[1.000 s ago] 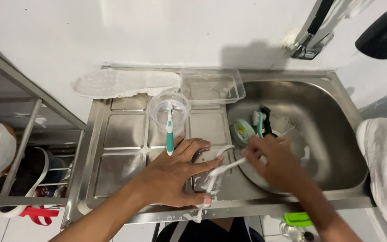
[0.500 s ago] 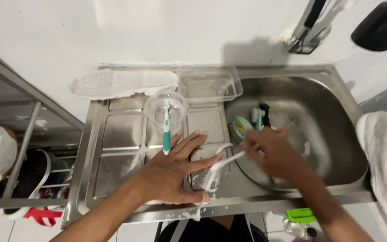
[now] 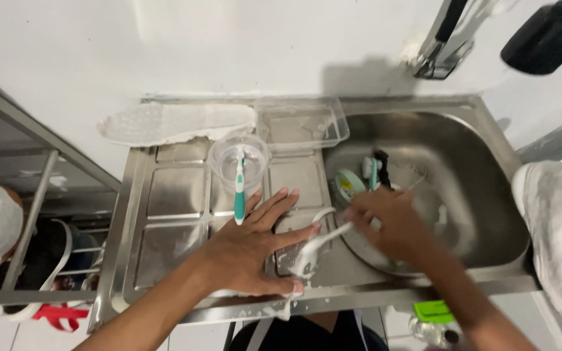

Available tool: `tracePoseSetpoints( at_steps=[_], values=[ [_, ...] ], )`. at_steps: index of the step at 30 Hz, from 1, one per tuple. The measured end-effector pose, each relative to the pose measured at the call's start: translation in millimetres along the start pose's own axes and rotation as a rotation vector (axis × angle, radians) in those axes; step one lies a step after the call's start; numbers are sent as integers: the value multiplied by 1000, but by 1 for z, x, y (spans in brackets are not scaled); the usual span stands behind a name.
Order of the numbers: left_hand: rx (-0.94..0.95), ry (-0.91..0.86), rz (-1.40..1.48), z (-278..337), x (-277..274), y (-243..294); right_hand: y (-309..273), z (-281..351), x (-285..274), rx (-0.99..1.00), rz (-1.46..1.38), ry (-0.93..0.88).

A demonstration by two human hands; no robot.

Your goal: The person scrubs a white shoe lace with a toothbrush over a stainless steel sink. They repeatedly scrub the lace, rinse it under running water, and wring it out to remove excess water.

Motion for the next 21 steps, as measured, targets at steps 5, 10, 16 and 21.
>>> tracePoseSetpoints(
  at_steps=[5, 10, 16, 21],
  values=[
    [11, 14, -25, -2, 2, -1, -2, 1, 3, -40, 87, -28],
    [-18, -30, -9, 0, -5, 0, -16, 0, 7, -12, 11, -128],
    [-35, -64, -44, 0, -5, 1, -1, -5, -1, -111, 34, 5],
    [15, 16, -43, -4, 2, -1, 5, -13, -7, -148, 117, -2]
  ],
)
Point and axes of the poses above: each hand's wrist, its own z-axis away from the middle knuckle, its own x-axis out of the palm, y = z × x, the point moved 6 cm from there along -z, towards the middle knuckle, and after that the axes turned 15 degrees about -z, right-handed, at the moved point
